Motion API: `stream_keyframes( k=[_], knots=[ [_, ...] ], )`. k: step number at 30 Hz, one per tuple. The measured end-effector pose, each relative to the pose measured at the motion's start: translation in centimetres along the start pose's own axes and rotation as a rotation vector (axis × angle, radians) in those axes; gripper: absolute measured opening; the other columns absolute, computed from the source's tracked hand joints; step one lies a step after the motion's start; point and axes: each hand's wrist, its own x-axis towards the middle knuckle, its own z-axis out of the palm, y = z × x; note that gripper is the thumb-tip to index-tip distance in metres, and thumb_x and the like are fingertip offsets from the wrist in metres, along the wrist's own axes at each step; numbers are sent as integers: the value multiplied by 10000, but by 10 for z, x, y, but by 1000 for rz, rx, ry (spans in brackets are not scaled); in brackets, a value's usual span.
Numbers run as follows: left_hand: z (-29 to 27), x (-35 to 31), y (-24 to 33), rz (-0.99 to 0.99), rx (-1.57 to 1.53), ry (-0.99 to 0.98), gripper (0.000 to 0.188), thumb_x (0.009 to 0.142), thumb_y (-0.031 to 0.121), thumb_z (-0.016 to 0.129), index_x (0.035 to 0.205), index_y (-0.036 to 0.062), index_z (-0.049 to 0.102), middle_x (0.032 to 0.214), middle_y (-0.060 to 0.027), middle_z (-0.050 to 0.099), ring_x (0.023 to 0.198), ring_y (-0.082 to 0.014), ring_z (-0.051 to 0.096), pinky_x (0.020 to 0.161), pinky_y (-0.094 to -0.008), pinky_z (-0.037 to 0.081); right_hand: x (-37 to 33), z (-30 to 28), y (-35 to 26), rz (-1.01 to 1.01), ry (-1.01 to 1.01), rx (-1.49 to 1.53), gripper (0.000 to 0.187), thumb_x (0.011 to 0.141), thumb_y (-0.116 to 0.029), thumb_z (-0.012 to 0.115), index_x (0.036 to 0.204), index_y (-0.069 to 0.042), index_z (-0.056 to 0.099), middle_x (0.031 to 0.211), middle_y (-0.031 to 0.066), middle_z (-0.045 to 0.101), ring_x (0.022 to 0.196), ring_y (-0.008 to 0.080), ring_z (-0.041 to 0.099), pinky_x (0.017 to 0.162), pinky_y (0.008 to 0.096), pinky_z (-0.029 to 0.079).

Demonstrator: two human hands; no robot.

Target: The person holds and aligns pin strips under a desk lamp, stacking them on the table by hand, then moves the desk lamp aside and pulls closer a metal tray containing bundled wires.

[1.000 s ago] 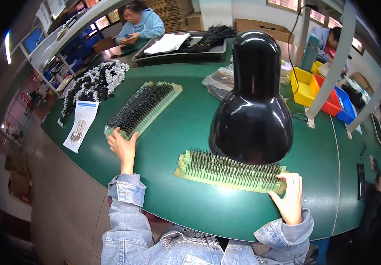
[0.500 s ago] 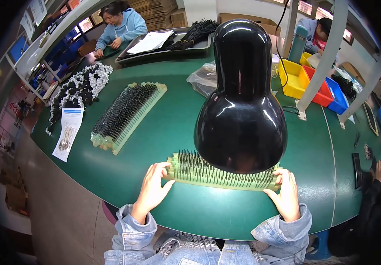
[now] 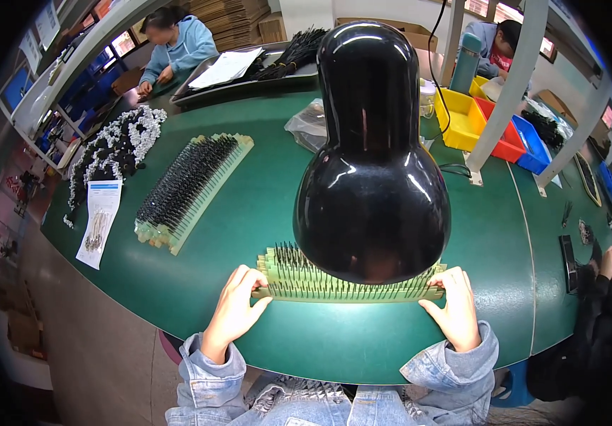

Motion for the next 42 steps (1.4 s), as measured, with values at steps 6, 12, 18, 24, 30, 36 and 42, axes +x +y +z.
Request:
stream_keyframes(
  k=[6,12,18,24,30,36,42],
  knots=[
    [-2,-4,-5,50,37,-79,225,588,-13,603,785,13,499,661,-72,433,662,-195,461,618,-284,385,1,-4,2,185,62,138,283,513,23,670,740,-33,509,696,69,456,713,212,476,650,304,406],
    [-14,-7,-20,46,-108,-212,177,655,-23,582,812,9,506,694,-69,503,642,-189,493,589,-276,415,3,-16,16,-91,-89,-11,273,557,59,629,795,-12,516,703,56,500,710,171,487,639,282,412],
    [-46,-7,-9,-201,-970,-366,161,789,46,502,937,-15,478,754,-112,567,493,-202,534,477,-272,449,-3,-15,18,336,-93,568,232,655,45,615,861,-3,521,777,38,559,734,110,513,617,239,431],
    [-24,22,18,-111,-1159,-24,188,855,152,433,912,-26,451,726,-140,567,458,-225,534,402,-297,451,1,-8,12,432,124,1113,177,810,-58,512,966,27,506,854,61,562,725,117,538,605,241,470],
    [-9,28,16,-197,-1134,379,220,873,211,409,850,-2,460,692,-115,551,435,-183,501,358,-279,436,15,2,-4,547,218,1385,226,871,-105,413,1020,49,484,890,83,551,732,137,544,637,249,470],
    [-21,28,11,-247,-1221,550,208,872,225,414,841,26,469,674,-77,526,411,-122,442,316,-242,399,18,8,-29,409,48,1374,280,875,-107,394,1085,69,454,862,87,559,725,152,559,664,270,472],
    [-11,19,-9,-309,-1307,704,193,868,230,422,854,45,472,668,-54,520,415,-99,421,281,-221,358,15,4,-37,416,13,1164,301,869,-79,381,1121,77,432,764,86,570,678,172,573,666,277,475]
  ],
)
